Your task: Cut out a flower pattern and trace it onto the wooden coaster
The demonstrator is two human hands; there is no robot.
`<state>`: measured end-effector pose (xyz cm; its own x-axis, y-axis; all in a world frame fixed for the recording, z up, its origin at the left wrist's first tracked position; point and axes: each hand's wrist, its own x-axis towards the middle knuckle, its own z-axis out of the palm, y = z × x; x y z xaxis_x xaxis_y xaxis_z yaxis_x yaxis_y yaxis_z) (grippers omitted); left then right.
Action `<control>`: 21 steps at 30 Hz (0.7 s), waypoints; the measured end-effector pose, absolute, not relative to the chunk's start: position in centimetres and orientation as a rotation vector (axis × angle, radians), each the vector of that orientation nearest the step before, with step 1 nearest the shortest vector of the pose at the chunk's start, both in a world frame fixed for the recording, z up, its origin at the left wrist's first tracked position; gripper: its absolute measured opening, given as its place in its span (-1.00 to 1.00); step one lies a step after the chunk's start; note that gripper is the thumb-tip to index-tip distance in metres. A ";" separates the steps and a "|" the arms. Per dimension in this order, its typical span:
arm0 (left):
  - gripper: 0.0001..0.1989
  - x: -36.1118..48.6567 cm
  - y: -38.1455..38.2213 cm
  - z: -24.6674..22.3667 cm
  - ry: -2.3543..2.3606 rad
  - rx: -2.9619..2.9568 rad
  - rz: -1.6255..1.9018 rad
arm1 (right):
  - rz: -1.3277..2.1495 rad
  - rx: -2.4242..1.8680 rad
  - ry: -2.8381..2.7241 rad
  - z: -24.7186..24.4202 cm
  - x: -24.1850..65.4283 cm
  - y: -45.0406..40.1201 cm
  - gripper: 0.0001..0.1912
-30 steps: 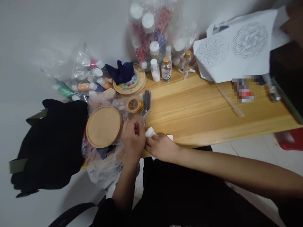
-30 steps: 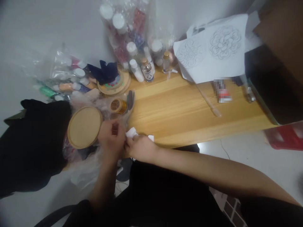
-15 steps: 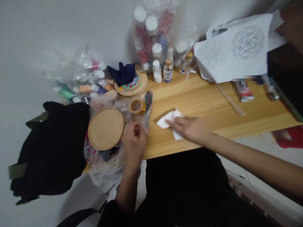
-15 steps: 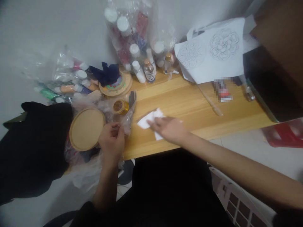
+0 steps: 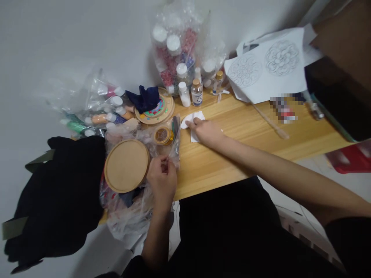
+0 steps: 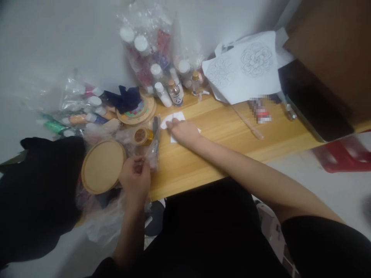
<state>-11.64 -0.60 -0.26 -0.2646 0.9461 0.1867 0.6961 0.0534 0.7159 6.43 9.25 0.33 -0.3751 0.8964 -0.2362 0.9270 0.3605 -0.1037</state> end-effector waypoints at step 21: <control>-0.84 -11.6 -0.2 -0.3 2.005 1.462 1.022 | -0.415 2.110 2.310 0.0 5.4 9.5 -0.52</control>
